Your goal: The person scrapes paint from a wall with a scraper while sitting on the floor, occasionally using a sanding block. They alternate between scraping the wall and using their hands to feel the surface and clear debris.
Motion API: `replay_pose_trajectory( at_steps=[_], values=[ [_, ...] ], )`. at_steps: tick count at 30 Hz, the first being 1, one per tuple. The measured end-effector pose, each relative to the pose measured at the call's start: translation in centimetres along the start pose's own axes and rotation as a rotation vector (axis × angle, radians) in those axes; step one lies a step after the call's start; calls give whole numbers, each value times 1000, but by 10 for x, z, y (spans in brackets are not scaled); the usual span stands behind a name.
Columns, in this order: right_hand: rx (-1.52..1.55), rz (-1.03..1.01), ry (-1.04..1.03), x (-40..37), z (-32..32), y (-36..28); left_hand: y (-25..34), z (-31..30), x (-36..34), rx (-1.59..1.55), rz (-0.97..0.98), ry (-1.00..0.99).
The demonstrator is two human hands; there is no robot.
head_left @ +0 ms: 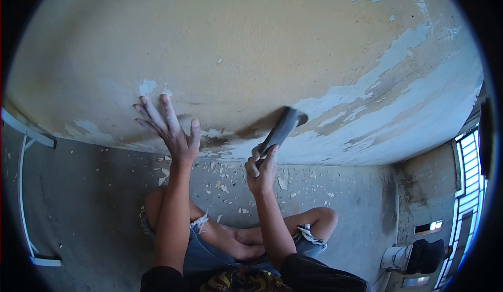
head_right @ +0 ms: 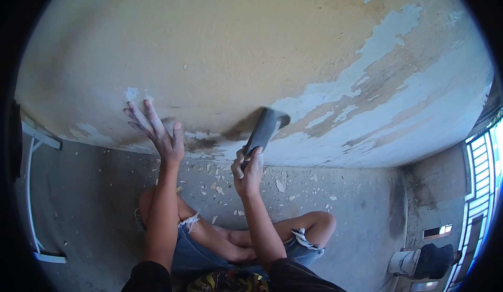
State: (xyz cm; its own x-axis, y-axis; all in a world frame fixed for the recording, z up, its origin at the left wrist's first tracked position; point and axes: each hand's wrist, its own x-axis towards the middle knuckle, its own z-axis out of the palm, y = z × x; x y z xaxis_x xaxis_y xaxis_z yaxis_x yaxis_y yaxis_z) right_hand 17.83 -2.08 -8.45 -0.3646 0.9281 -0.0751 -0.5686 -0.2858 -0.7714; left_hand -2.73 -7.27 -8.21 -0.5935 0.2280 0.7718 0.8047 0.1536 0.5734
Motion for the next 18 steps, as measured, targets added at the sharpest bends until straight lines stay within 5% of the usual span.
replay_pose_trajectory(
  at_steps=[5, 12, 18],
  values=[
    [-35, 271, 168, -26, -45, 72, -8, 0, 4, -55, 19, 12],
    [87, -73, -66, 25, 15, -20, -5, 1, -1, -1, 19, -1],
    [-55, 226, 160, -26, -76, 84, -8, -2, -1, 13, 21, -34]
  ],
)
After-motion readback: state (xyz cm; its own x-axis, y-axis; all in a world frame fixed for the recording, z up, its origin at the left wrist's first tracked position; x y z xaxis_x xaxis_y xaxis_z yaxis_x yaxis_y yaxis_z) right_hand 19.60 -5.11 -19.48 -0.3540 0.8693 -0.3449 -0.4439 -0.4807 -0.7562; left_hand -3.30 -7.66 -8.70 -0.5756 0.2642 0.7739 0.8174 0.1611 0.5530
